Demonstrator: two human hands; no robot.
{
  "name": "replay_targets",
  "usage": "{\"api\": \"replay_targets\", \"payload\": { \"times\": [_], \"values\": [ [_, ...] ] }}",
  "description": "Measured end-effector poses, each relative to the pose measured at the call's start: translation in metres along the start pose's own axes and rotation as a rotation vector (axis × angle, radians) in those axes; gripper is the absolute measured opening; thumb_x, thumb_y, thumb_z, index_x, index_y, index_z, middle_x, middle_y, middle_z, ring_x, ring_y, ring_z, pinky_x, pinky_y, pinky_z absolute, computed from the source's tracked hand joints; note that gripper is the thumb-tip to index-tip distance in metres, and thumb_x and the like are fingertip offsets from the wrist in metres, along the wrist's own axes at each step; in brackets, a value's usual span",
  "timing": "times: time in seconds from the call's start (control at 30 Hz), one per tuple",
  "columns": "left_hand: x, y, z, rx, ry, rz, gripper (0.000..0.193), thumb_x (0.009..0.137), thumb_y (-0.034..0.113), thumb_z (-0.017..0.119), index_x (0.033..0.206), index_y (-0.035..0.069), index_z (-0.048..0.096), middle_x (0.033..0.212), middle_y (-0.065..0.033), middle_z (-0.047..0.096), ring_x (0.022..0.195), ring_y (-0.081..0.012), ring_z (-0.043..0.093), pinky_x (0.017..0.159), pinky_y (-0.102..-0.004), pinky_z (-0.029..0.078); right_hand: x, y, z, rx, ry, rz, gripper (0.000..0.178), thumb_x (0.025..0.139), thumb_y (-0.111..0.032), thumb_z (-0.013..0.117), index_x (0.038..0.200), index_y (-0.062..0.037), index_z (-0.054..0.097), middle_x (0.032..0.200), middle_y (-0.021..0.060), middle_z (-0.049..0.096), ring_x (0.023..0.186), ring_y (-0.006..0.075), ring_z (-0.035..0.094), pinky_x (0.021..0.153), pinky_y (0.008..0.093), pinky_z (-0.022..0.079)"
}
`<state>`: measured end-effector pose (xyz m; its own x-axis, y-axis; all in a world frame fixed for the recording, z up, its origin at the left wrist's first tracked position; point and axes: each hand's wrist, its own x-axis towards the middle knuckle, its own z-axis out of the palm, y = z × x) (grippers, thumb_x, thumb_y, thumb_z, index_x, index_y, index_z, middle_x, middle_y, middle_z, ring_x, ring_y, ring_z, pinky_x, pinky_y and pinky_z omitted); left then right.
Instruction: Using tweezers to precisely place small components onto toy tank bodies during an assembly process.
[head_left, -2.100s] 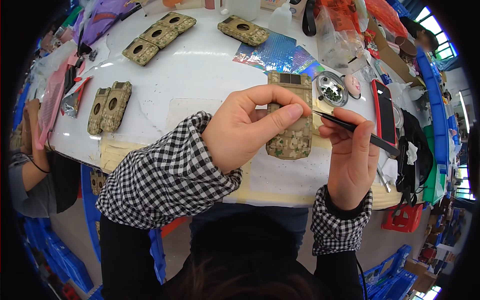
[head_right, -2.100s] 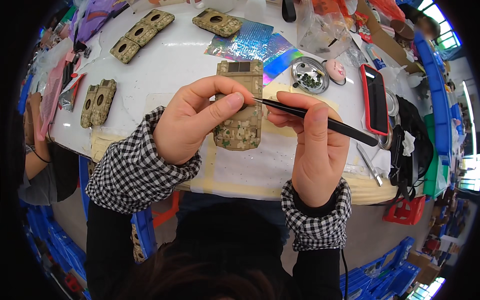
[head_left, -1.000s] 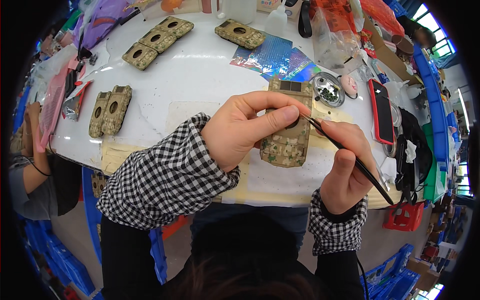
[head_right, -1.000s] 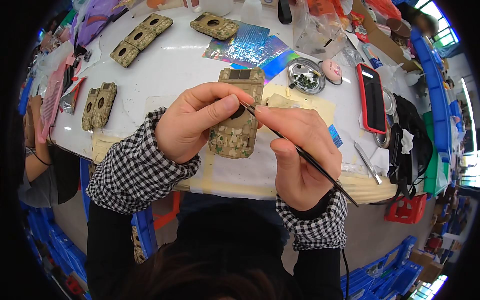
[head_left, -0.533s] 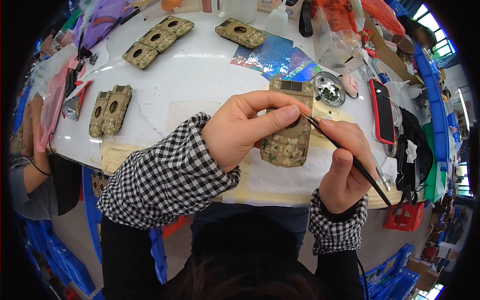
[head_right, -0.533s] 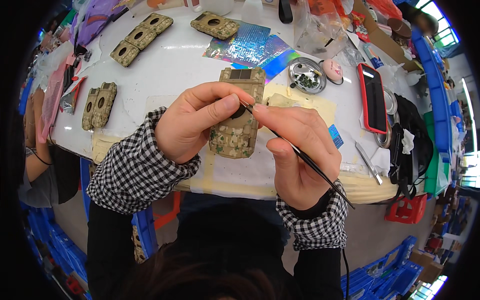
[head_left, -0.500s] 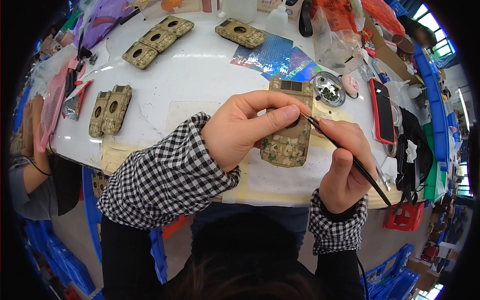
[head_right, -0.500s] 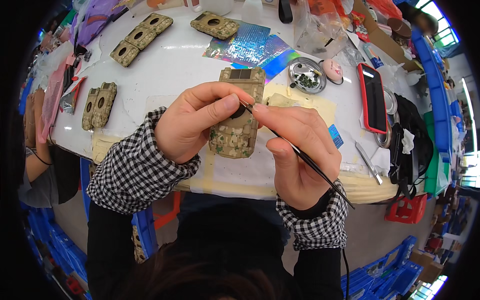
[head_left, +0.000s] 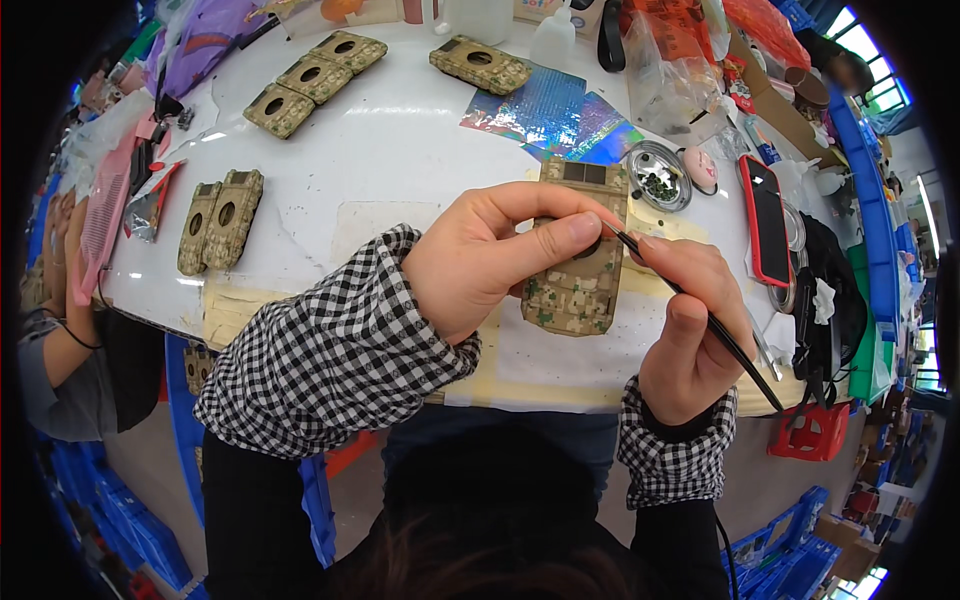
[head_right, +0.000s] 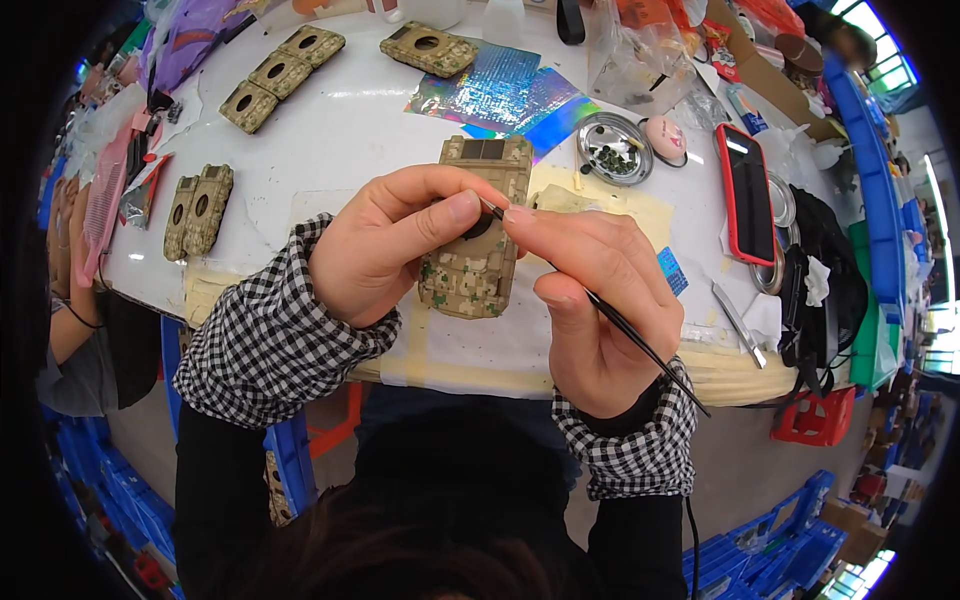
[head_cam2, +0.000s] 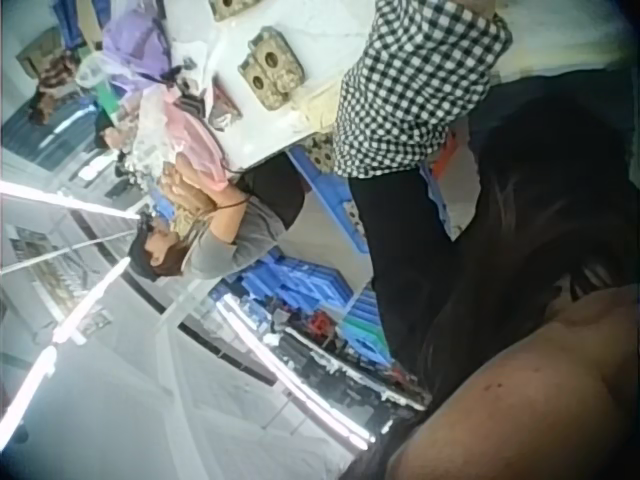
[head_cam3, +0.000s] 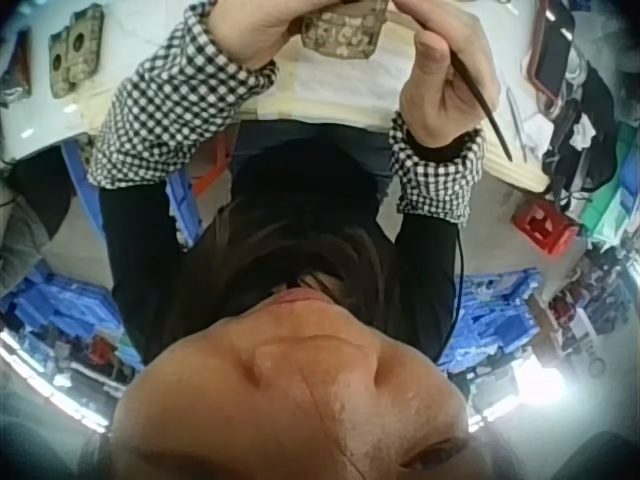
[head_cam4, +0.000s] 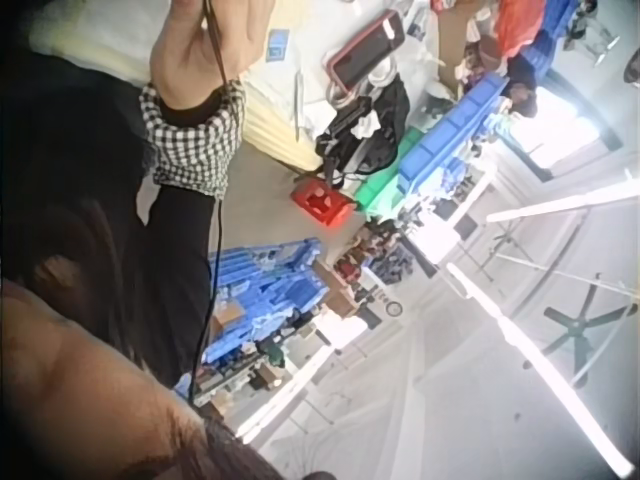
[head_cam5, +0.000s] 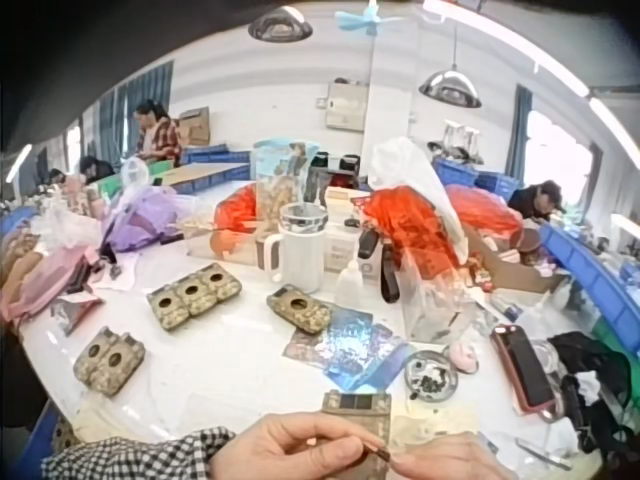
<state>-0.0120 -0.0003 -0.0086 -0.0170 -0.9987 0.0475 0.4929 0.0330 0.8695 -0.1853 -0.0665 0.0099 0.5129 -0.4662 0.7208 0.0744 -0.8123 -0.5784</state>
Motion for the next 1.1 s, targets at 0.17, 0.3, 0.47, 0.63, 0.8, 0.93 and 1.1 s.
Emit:
{"api": "replay_targets", "payload": {
  "times": [0.17,0.3,0.47,0.63,0.8,0.93,1.1],
  "values": [
    [0.001,0.0,0.0,0.003,-0.009,-0.007,0.021,0.093,0.018,0.051,0.103,0.002,0.059,0.098,-0.0085,0.064,0.093,-0.0141,0.059,0.083,-0.0278,0.048,0.0,0.0,0.0,-0.017,0.011,-0.017,0.027,0.089,-0.021,0.056,0.099,0.003,0.064,0.092,0.0132,0.065,0.081,0.0235,0.061,0.073,0.0305,0.047],
    [-0.003,0.007,0.001,0.033,0.044,-0.068,0.018,0.091,0.016,0.053,0.099,0.002,0.06,0.096,-0.0062,0.063,0.093,-0.0125,0.057,0.085,-0.027,0.044,0.005,-0.004,-0.004,-0.194,-0.053,-0.119,0.026,0.085,-0.023,0.06,0.098,-0.0008,0.065,0.093,0.0112,0.066,0.082,0.0238,0.061,0.072,0.0307,0.048],
    [-0.004,0.01,0.0,-0.012,0.035,-0.12,0.017,0.087,0.016,0.053,0.094,0.001,0.06,0.094,-0.0038,0.061,0.093,-0.011,0.053,0.086,-0.0265,0.039,0.009,-0.013,-0.012,-0.568,-0.216,-0.37,0.025,0.079,-0.026,0.066,0.096,-0.0083,0.067,0.095,0.0053,0.066,0.082,0.0209,0.06,0.064,0.0294,0.05],
    [-0.005,0.01,-0.003,0.006,0.034,-0.142,0.018,0.086,0.016,0.052,0.093,0.001,0.061,0.092,-0.0042,0.061,0.093,-0.0113,0.052,0.087,-0.027,0.037,0.009,-0.012,-0.016,-0.709,-0.297,-0.515,0.021,0.084,-0.028,0.061,0.095,-0.0113,0.068,0.097,0.0028,0.065,0.087,0.0195,0.059,0.065,0.0289,0.052],
    [-0.004,0.006,-0.004,0.047,0.046,-0.127,0.017,0.089,0.017,0.054,0.092,0.002,0.061,0.09,-0.0034,0.061,0.09,-0.0105,0.054,0.082,-0.0253,0.04,0.01,-0.012,-0.017,-0.754,-0.313,-0.575,0.02,0.086,-0.028,0.059,0.095,-0.0121,0.068,0.096,0.0022,0.065,0.088,0.0191,0.059,0.066,0.0287,0.052],
    [-0.002,0.003,-0.001,0.02,0.035,-0.081,0.016,0.09,0.018,0.056,0.092,0.002,0.061,0.088,-0.0021,0.062,0.085,-0.0087,0.055,0.078,-0.0229,0.043,0.01,-0.01,-0.016,-0.749,-0.314,-0.564,0.02,0.085,-0.027,0.059,0.095,-0.0119,0.068,0.096,0.0029,0.065,0.085,0.0196,0.06,0.066,0.0291,0.052],
    [-0.005,0.005,-0.003,0.099,0.08,-0.054,0.016,0.09,0.018,0.056,0.092,0.002,0.061,0.089,-0.0022,0.062,0.086,-0.0075,0.055,0.078,-0.0224,0.044,0.011,-0.004,-0.011,-0.612,-0.291,-0.476,0.026,0.078,-0.028,0.066,0.097,-0.0104,0.067,0.088,0.0044,0.063,0.079,0.0203,0.06,0.064,0.03,0.051]
  ]
}}
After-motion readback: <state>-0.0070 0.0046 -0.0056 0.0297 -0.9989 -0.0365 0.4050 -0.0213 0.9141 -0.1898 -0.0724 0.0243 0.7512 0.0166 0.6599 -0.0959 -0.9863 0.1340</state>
